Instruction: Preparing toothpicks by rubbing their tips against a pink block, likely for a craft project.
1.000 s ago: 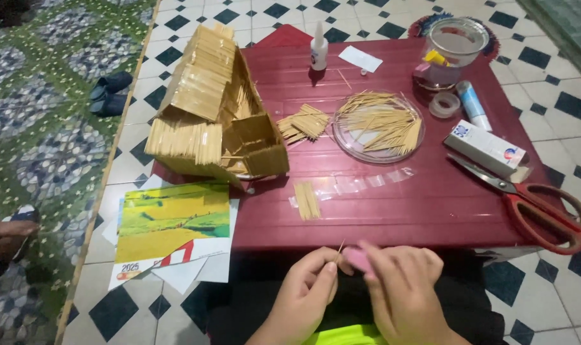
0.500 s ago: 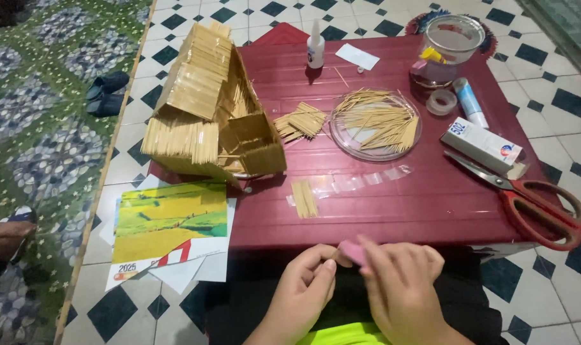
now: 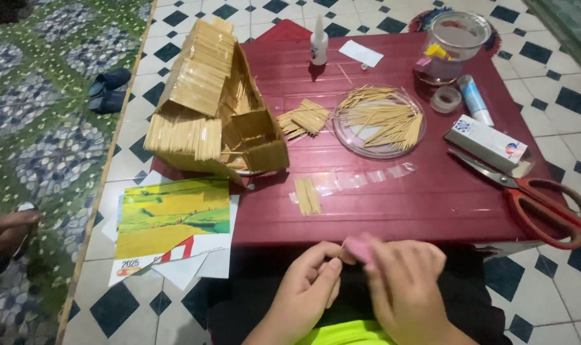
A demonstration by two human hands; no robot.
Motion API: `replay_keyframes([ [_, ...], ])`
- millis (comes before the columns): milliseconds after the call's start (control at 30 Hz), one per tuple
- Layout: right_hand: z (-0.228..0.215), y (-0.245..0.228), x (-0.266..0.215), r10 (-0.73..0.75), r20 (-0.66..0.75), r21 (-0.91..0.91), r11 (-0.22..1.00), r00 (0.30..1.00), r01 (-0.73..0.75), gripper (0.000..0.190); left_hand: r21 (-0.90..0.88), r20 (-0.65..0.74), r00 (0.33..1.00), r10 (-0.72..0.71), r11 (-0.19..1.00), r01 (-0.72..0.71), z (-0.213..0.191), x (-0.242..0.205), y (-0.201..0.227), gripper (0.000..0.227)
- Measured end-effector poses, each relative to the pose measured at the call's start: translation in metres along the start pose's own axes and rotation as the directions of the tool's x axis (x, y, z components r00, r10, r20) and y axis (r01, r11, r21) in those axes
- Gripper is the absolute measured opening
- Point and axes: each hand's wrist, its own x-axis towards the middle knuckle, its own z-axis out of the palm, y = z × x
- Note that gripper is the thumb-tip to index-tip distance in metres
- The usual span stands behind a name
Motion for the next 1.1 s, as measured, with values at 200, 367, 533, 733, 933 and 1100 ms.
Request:
replay_keyframes([
  [200, 0.001, 0.018, 0.01, 0.17, 0.007, -0.271, 0.949, 0.985, -0.162, 0.04, 0.021, -0.048, 0.999, -0.017, 1.0, 0.018, -0.004, -0.003, 0.012, 0.024],
  [367, -0.012, 0.022, 0.018, 0.179, 0.092, -0.331, 0.933, 0.979, -0.14, 0.042, -0.081, -0.016, 0.99, -0.138, 0.987, 0.136, -0.003, -0.001, 0.024, 0.029],
  [533, -0.024, 0.013, 0.03, 0.212, 0.123, -0.325, 0.932, 0.969, -0.163, 0.052, -0.105, 0.008, 0.999, -0.048, 0.993, 0.049, -0.001, 0.0, 0.018, 0.028],
  [733, -0.032, -0.001, 0.047, -0.129, 0.249, 0.076, 0.991, 0.96, 0.113, 0.056, -0.182, -0.023, 0.998, -0.058, 0.982, 0.053, 0.0, 0.002, 0.018, 0.022],
  [933, -0.02, -0.008, 0.054, -0.147, 0.266, 0.078, 0.988, 0.953, 0.131, 0.069, -0.203, -0.04, 0.987, -0.156, 0.968, 0.145, -0.001, -0.001, 0.027, 0.034],
  [1100, -0.018, -0.009, 0.055, -0.148, 0.293, 0.081, 0.988, 0.945, 0.13, 0.073, -0.166, -0.045, 0.976, -0.211, 0.965, 0.201, 0.0, -0.001, 0.032, 0.046],
])
